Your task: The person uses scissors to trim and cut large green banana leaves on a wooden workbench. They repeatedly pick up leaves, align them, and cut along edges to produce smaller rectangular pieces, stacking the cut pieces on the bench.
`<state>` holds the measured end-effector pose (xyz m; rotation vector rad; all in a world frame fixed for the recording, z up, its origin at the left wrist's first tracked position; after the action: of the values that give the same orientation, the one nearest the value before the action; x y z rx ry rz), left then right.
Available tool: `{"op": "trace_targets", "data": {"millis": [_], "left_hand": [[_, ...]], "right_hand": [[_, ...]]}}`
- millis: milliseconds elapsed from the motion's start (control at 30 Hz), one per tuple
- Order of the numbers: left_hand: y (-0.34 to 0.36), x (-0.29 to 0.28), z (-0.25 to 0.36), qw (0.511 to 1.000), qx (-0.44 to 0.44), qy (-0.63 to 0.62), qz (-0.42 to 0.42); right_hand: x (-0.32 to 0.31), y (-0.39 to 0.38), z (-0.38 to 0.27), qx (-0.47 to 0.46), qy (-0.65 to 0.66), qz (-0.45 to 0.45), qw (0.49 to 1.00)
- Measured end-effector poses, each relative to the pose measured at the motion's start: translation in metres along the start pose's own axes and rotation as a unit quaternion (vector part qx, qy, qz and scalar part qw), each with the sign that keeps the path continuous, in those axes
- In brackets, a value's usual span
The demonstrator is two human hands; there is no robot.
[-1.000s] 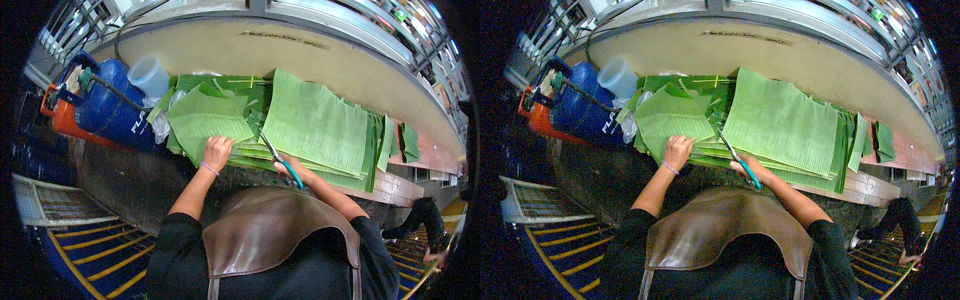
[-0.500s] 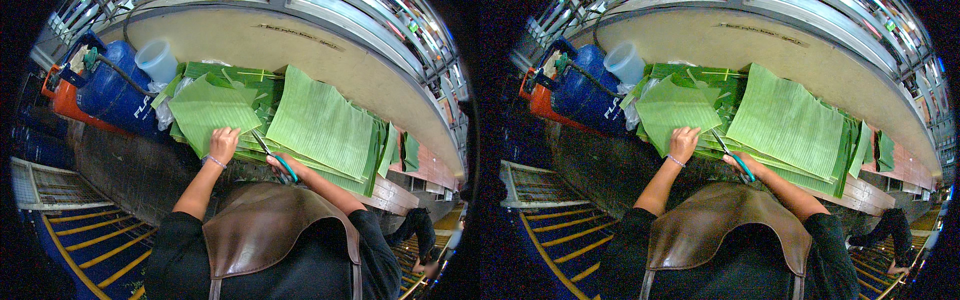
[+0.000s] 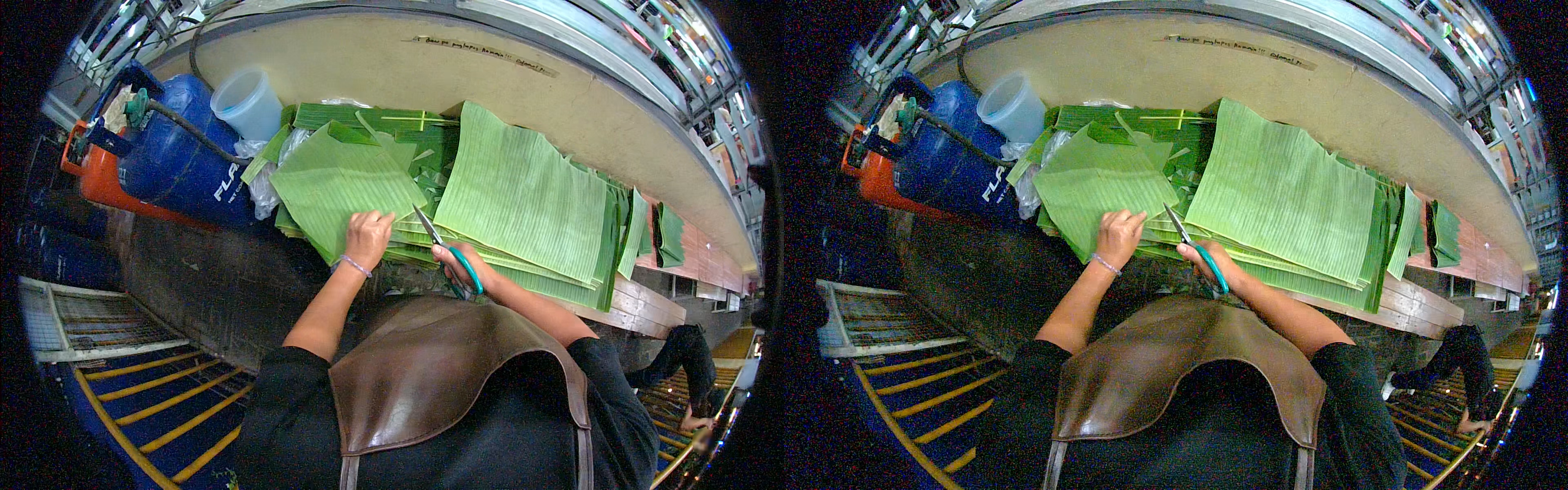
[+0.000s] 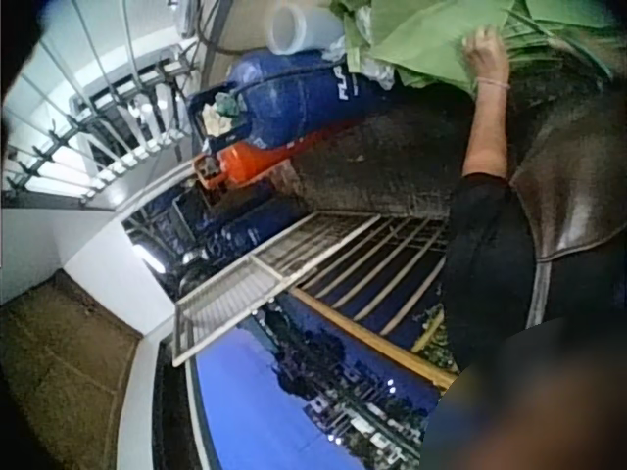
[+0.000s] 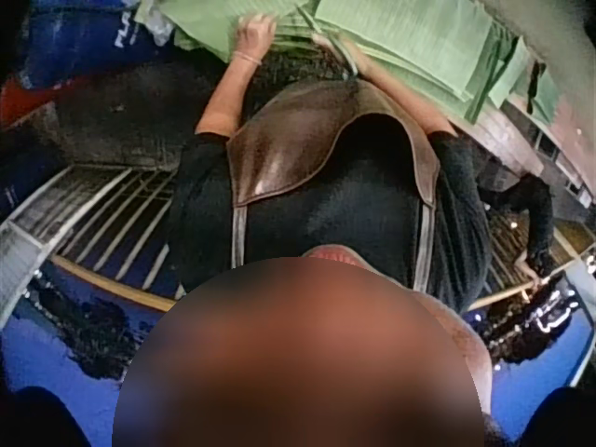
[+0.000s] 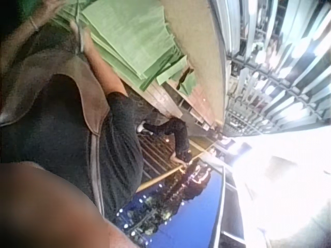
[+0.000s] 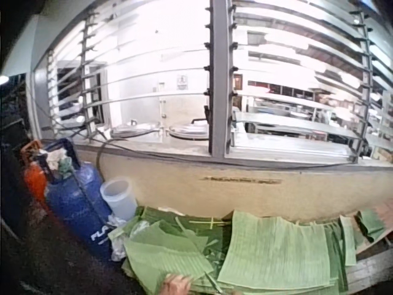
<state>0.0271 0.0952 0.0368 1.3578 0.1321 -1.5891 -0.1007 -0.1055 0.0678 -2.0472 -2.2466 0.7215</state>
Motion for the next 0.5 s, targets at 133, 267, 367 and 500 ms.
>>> {"op": "trace_targets", "data": {"millis": [133, 267, 367, 500], "left_hand": [[-0.001, -0.003, 0.0, 1.0, -0.003, -0.017, -0.016], [0.019, -0.027, -0.005, 0.979, -0.134, -0.145, -0.06], [0.061, -0.088, -0.048, 0.914, -0.307, -0.26, -0.052], [0.118, -0.259, -0.124, 0.928, -0.234, -0.256, 0.139]], "right_hand": [[-0.001, 0.003, 0.001, -0.012, -0.015, 0.025, 1.0], [-0.004, 0.027, 0.012, 0.025, -0.016, -0.017, 0.999], [-0.002, 0.033, 0.022, -0.003, -0.043, -0.022, 0.999], [-0.003, 0.034, 0.03, -0.013, -0.036, -0.027, 0.999]]}}
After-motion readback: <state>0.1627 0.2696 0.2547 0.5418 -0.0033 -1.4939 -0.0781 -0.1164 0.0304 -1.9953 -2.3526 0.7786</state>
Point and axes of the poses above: each hand's wrist, its own y-axis towards the middle knuckle, its own x-axis out of the palm, z = x × y, the point moved 1 cm from there along y, towards the middle knuckle, and after that the axes turned 6 degrees about -x, right-handed, at the moved point
